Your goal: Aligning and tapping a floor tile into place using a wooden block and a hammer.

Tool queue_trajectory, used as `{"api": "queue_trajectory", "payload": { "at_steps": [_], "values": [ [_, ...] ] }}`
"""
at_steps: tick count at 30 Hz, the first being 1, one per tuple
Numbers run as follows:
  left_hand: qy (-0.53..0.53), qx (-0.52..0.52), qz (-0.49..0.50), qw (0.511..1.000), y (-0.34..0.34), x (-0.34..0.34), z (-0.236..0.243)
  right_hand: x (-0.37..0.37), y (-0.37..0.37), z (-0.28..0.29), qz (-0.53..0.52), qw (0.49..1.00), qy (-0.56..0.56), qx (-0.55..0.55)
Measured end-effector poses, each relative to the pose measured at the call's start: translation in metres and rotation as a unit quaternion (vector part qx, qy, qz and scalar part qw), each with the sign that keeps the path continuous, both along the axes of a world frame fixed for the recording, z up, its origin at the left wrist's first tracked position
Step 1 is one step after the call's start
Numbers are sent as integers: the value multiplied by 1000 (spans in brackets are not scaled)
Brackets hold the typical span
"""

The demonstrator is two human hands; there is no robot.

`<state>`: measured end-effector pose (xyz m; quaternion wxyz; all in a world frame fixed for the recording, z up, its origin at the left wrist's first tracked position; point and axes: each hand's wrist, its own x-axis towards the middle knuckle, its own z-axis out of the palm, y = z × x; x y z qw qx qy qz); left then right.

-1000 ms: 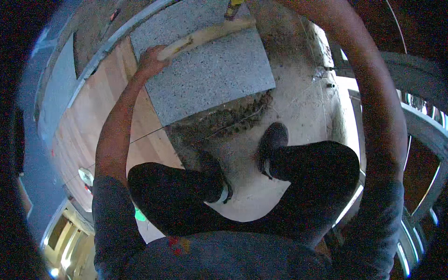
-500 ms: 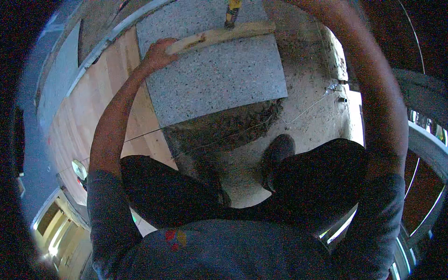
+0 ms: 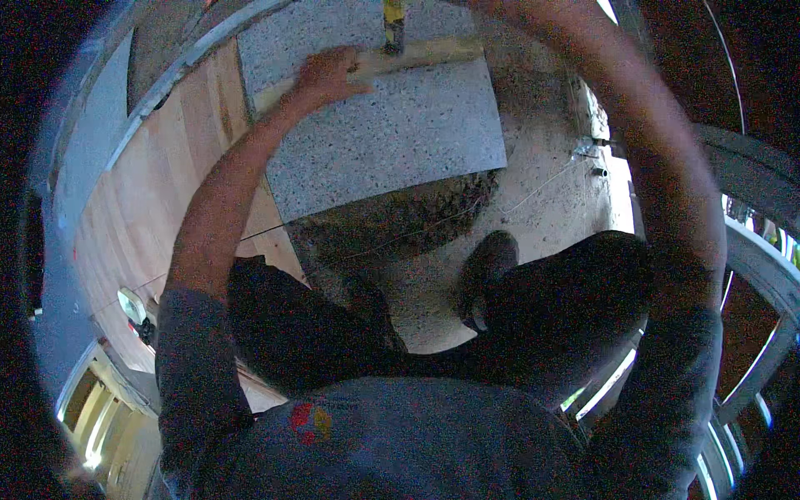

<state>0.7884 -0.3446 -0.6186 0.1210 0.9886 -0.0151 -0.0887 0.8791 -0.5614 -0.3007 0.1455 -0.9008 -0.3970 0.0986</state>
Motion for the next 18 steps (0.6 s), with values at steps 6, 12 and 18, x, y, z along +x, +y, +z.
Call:
{"api": "queue_trajectory", "payload": {
  "at_steps": [6,12,18],
  "values": [
    [-75,1,18,997,-15,-4,2,-7,1,-6,74,988,-37,130],
    [-58,31,24,998,-19,-5,2,-8,2,2,11,998,27,60],
    [-38,1,33,999,-20,-5,7,-20,-4,3,-19,995,-11,95]
  ]
}}
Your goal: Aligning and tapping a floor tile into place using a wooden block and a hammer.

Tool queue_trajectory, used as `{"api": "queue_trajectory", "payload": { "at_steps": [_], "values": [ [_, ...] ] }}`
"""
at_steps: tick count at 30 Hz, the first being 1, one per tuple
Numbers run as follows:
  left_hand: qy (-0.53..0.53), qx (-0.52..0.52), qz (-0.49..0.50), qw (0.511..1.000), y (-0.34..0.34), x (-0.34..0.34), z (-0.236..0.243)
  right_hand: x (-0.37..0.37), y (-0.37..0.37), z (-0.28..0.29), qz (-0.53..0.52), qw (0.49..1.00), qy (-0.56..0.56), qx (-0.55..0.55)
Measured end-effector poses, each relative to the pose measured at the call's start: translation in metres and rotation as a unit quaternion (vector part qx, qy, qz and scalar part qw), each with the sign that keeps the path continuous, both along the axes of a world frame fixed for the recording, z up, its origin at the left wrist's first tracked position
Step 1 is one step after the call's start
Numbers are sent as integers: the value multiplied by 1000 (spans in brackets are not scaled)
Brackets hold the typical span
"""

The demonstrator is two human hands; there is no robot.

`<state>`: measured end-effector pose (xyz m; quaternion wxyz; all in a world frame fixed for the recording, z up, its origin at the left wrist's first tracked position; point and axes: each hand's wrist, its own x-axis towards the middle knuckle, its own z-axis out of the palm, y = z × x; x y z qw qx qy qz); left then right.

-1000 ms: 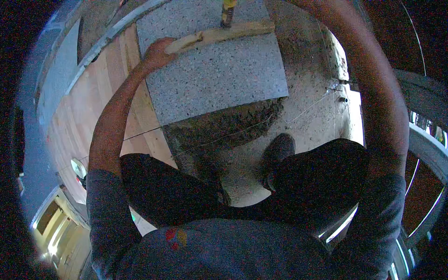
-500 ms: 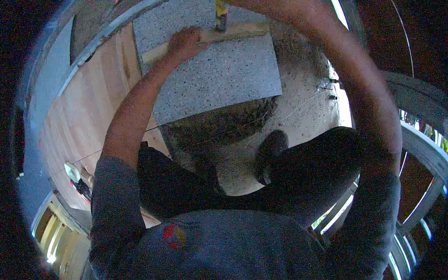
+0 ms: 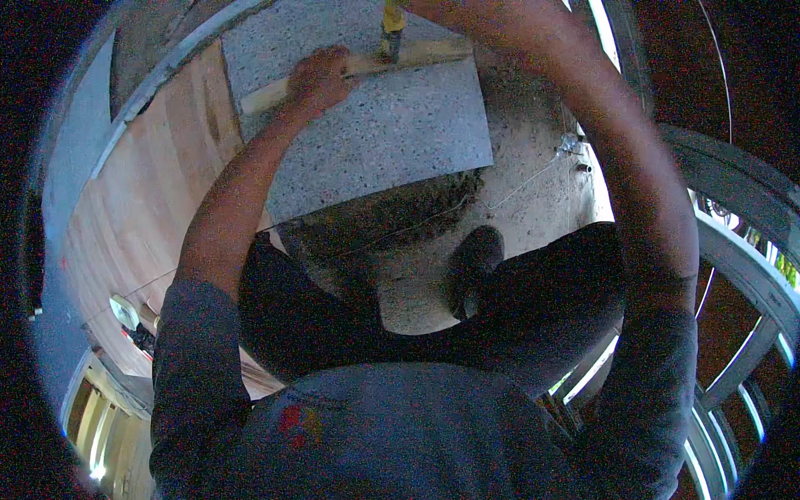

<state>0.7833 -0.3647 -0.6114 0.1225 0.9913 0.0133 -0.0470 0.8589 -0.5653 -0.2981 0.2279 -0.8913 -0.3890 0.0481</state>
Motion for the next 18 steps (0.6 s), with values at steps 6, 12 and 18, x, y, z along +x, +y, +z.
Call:
{"api": "queue_trajectory", "payload": {
  "at_steps": [6,12,18],
  "values": [
    [7,18,-2,1000,0,1,2,15,-1,-3,18,999,21,22],
    [-49,15,-9,999,1,1,-10,29,-11,3,-6,997,-27,73],
    [-78,5,-13,997,2,4,-9,42,1,-22,83,990,-4,113]
  ]
}}
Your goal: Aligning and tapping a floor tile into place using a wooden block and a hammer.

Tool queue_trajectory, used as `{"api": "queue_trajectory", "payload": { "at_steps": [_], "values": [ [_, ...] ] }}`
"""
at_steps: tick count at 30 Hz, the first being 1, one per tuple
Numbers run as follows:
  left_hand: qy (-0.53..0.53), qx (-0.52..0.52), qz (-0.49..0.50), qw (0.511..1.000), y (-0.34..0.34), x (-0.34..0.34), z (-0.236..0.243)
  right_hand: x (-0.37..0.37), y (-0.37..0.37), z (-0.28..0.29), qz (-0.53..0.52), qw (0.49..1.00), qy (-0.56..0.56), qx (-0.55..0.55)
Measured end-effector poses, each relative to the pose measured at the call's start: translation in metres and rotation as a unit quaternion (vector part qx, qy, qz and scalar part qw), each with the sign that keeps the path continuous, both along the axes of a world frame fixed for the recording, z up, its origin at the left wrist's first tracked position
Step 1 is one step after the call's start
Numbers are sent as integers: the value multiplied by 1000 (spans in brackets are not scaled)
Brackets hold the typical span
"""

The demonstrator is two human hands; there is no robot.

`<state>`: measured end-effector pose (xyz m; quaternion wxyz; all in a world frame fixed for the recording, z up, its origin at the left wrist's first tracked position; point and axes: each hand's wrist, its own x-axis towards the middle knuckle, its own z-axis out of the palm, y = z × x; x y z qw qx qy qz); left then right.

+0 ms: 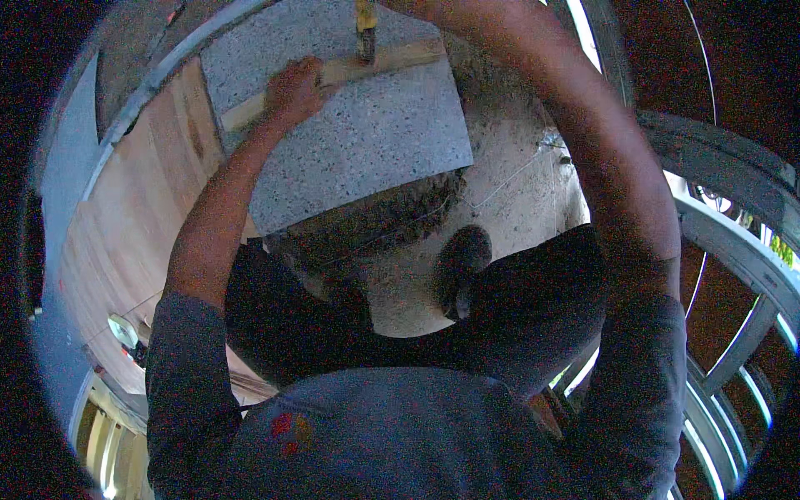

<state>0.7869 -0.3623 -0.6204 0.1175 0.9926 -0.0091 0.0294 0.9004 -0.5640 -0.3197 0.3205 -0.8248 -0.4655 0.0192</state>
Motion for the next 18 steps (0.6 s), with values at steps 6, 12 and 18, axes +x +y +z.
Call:
{"api": "queue_trajectory", "payload": {
  "at_steps": [6,12,18],
  "values": [
    [106,1,11,994,-3,-1,13,-3,5,7,-58,990,59,-112],
    [44,3,-4,999,1,-5,11,-20,2,49,-168,976,77,-119],
    [93,8,2,996,0,-2,9,-5,3,34,-105,992,-62,-21]
  ]
}}
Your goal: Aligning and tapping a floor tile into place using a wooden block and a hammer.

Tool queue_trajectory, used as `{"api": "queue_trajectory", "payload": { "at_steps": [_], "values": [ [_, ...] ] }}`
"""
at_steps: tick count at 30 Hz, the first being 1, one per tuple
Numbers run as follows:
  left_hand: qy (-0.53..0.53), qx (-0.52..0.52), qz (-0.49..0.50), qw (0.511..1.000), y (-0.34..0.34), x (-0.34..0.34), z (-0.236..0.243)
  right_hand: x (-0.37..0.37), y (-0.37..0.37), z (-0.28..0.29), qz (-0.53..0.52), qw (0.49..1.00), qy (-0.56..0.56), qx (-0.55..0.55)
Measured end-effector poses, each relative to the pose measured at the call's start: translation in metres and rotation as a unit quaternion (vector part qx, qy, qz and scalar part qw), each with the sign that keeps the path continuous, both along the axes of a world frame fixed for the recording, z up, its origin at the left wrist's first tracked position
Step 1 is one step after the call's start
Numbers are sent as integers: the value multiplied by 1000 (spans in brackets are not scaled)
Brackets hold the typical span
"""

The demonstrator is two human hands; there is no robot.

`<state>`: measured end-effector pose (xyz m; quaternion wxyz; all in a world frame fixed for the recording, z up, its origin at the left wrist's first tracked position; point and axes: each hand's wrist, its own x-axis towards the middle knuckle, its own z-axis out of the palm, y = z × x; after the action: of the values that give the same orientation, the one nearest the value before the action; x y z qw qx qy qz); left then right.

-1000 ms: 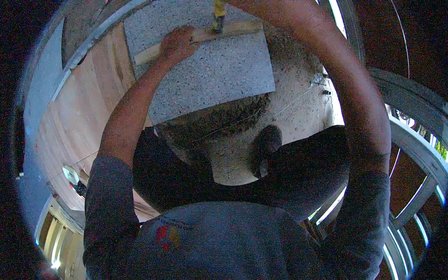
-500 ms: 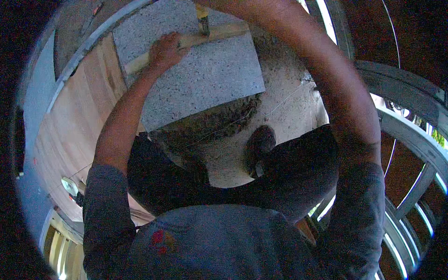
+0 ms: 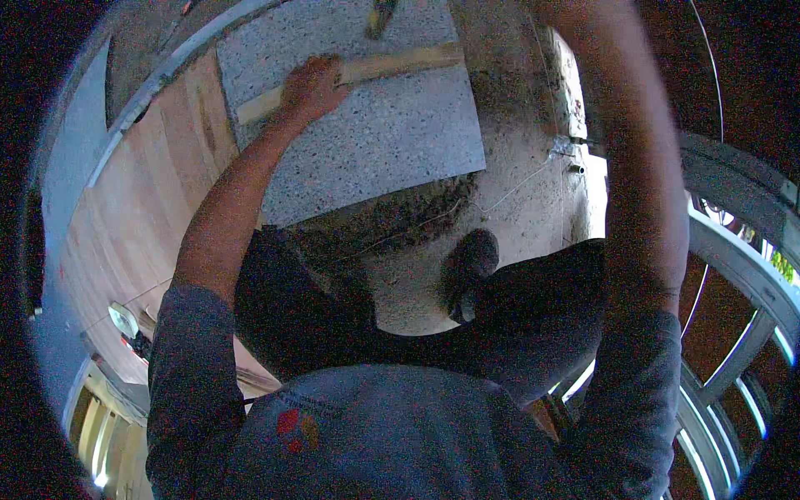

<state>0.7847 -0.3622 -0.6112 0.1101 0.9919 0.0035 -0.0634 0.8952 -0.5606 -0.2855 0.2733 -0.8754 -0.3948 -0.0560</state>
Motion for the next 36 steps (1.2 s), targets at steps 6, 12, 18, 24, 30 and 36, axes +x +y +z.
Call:
{"api": "queue_trajectory", "payload": {
  "at_steps": [6,12,18,24,30,36],
  "values": [
    [6,-2,-9,1000,1,0,-4,-3,11,-16,55,978,194,-44],
    [-75,-19,-4,997,-1,-1,-3,6,3,-30,171,984,-14,47],
    [3,0,14,1000,-5,-1,0,0,-14,-2,-11,991,134,-14],
    [-76,-3,5,997,-6,0,2,15,9,-34,87,994,21,57],
    [33,-32,20,999,-7,3,22,8,-17,-29,-12,979,172,108],
    [50,-73,-10,996,1,13,25,-27,-12,-54,-175,901,214,333]
  ]
}}
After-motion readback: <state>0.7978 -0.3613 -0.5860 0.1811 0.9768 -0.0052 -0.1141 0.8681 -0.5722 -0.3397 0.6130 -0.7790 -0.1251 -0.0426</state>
